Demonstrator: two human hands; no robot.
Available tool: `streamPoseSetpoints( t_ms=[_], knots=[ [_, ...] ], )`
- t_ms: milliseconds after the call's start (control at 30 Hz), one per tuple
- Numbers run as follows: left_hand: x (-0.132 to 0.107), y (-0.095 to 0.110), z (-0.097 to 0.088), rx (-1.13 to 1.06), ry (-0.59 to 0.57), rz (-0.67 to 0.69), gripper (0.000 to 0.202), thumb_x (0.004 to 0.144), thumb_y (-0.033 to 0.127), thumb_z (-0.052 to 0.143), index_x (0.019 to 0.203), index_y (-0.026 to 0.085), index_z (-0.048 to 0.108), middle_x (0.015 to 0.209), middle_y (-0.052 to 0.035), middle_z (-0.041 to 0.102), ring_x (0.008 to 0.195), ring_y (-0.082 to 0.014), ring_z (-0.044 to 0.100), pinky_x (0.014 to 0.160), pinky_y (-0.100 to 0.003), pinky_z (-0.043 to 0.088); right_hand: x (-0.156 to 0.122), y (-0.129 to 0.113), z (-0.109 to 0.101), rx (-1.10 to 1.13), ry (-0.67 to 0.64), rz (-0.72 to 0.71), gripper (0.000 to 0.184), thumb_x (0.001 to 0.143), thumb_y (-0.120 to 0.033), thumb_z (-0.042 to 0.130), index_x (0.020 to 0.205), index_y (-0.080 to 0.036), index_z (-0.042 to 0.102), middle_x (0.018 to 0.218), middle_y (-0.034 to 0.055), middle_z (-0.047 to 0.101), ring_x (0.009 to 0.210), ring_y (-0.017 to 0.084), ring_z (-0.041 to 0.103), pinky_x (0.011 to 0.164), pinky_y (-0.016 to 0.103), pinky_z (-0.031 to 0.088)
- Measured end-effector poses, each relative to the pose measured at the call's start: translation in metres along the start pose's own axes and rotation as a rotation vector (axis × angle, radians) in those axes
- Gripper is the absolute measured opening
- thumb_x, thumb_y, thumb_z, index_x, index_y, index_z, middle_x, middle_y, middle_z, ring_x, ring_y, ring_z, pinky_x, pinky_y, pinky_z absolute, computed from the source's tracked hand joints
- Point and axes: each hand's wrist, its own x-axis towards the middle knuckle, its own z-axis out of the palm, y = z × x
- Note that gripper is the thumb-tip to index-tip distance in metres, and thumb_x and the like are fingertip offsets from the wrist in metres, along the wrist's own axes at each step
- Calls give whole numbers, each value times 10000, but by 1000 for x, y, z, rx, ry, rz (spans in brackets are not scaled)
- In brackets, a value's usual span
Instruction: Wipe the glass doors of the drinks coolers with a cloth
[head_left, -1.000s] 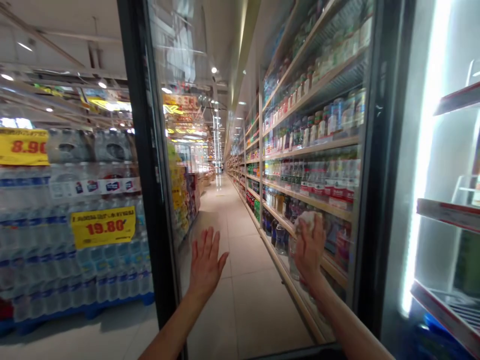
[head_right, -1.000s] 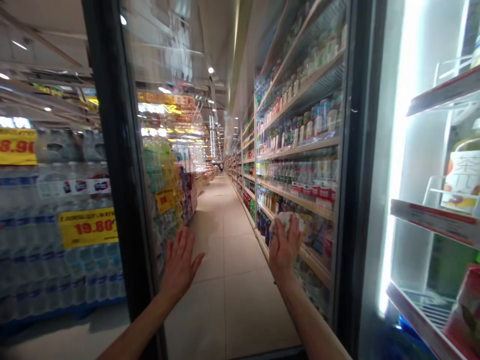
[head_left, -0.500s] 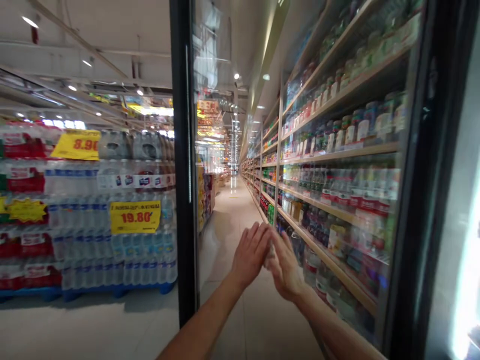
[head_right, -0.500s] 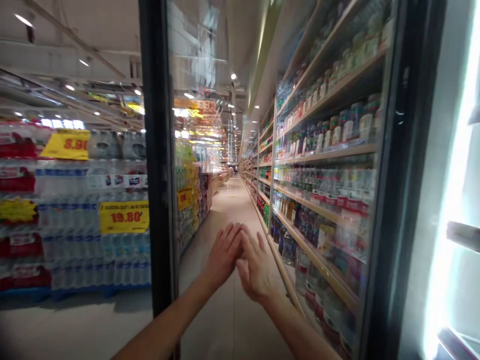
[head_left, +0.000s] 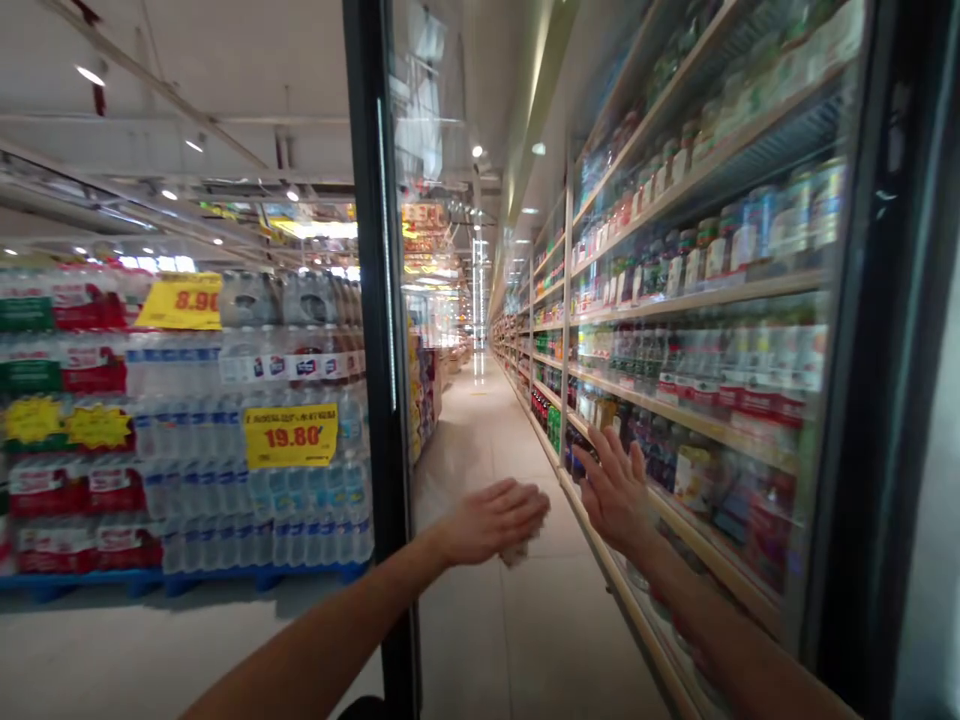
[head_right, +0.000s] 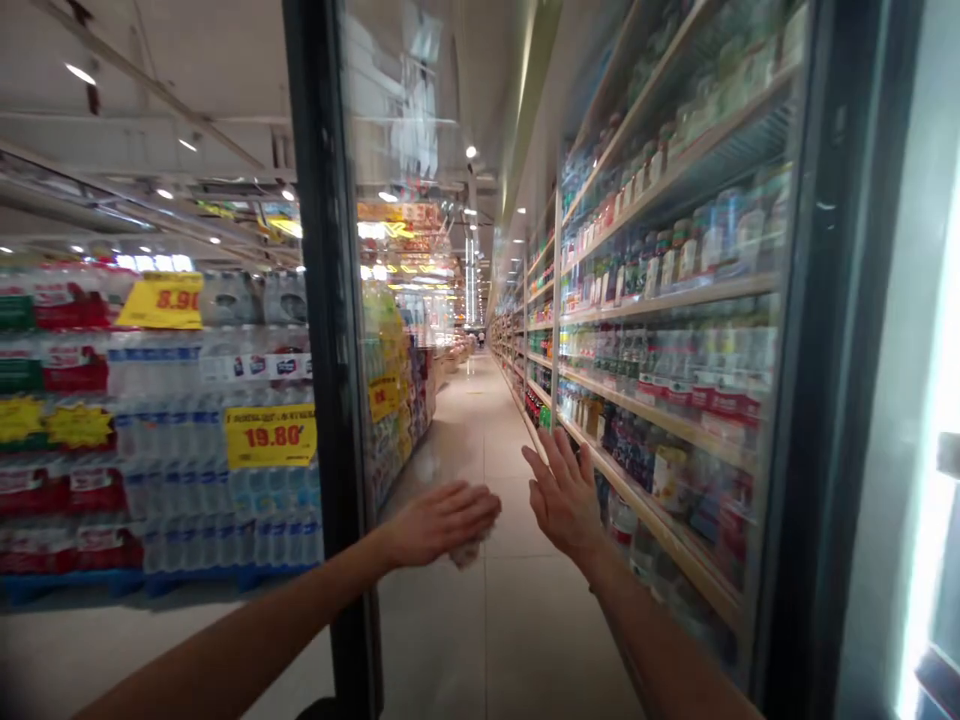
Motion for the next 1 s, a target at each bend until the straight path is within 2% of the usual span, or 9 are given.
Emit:
streamPoseSetpoints(
  t_ms=[100,200,367,567,667,733,800,900,1000],
  knots=[
    [24,-37,-8,-72,135,201,346,921,275,317,1144,188,566,1238,-59,574,1300,-93,338,1067,-308,305,0,1,0,17,2,11,474,837,-180,447,1307,-235,417,1451,68,321,1363,233,221,1108,485,139],
    [28,-60,-17,-41,296,29,377,895,229,394,1246,119,478,1341,-137,466,1378,-202,160,1102,-443,222,1,1,-1,22,18,20,463,838,-182,450,1298,-237,428,1446,65,332,1364,230,216,1110,485,132],
    [-5,-48,-18,-95,4,741,363,878,210,385,1211,295,504,1352,60,466,1339,-122,276,1094,-306,265,2,-1,-2,30,28,-8,463,843,-172,441,1302,-226,422,1443,75,336,1359,237,230,1110,486,141],
    [10,-62,-11,16,286,130,463,841,222,505,1292,150,427,1440,-157,310,1383,-288,108,1098,-508,182,3,-1,-2,69,57,22,430,844,-192,463,1272,-229,455,1412,82,388,1354,238,246,1114,477,129],
    [-18,-56,-10,-62,101,790,342,871,275,461,1209,271,510,1483,4,253,1381,-197,157,1125,-380,190,2,-1,-2,69,52,15,416,844,-191,463,1258,-225,465,1415,80,383,1356,233,241,1116,475,125],
    [-28,-54,-10,-47,45,916,297,877,344,455,1164,348,534,1466,95,274,1363,-133,211,1128,-314,194,2,-1,-1,73,48,12,409,844,-191,462,1251,-222,471,1418,78,379,1353,232,250,1114,470,137],
    [-20,-58,-12,-4,63,739,338,863,290,486,1200,300,519,1437,21,351,1364,-181,218,1131,-393,176,1,0,0,69,54,7,407,841,-194,466,1247,-221,475,1414,77,386,1349,234,259,1112,473,145],
    [5,-65,-13,57,224,170,405,837,205,515,1241,217,485,1388,-101,416,1384,-253,133,1105,-488,178,1,0,0,52,58,16,395,841,-199,469,1236,-220,484,1400,80,405,1348,237,260,1111,480,140],
    [9,-63,-13,11,171,448,365,848,251,494,1212,239,508,1407,-50,398,1385,-234,133,1113,-445,186,3,-1,-1,56,54,19,379,847,-195,459,1225,-209,489,1400,89,404,1352,238,251,1112,478,137]
  ],
)
